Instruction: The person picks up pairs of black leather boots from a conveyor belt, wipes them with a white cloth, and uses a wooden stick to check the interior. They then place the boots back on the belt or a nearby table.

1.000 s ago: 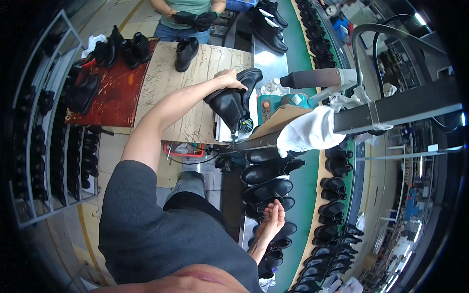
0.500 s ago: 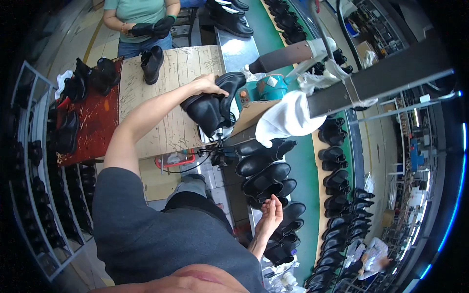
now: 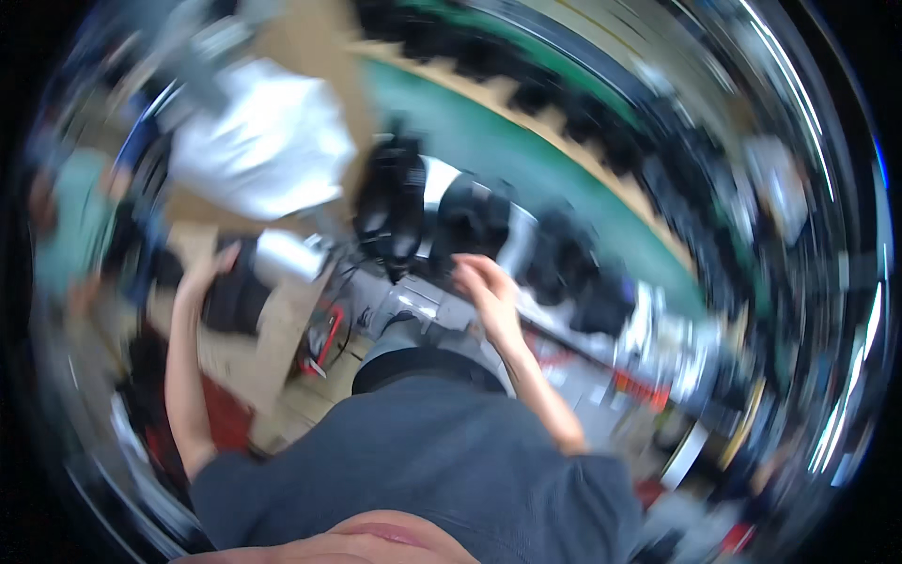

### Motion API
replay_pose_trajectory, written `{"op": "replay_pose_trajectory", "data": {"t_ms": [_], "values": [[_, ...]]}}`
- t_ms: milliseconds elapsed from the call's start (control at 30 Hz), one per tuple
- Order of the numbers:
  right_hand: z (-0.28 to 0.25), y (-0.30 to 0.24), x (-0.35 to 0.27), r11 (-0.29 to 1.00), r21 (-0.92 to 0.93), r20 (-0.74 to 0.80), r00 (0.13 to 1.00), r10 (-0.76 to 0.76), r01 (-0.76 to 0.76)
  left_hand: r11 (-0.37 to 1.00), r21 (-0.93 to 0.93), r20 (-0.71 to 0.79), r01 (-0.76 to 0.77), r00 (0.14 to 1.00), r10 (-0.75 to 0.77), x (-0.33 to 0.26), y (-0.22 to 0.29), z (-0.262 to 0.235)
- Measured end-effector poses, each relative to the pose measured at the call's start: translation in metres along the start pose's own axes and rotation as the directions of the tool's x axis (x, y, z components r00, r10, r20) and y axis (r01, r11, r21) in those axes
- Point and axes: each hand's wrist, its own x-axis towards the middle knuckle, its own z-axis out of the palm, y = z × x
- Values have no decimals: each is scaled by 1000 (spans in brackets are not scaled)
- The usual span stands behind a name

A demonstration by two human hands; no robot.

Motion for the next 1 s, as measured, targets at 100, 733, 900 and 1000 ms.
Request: {"op": "replay_pose_trajectory", "data": {"t_ms": [100,733,900,1000], "values": [[-40,16,-5,993,96,-48,996,-70,75,991,-47,29,122,992,-121,-47,-40,37],[-504,216,-22,375,-867,-452,836,-311,-329,309,942,328,-131,543,-773,10,11,530],[-510,220,-21,418,-838,-489,823,-291,-351,7,908,289,-419,616,-733,21,13,593],[-505,214,-24,363,-836,-520,804,-288,-411,28,892,328,-451,603,-727,25,10,611]]}}
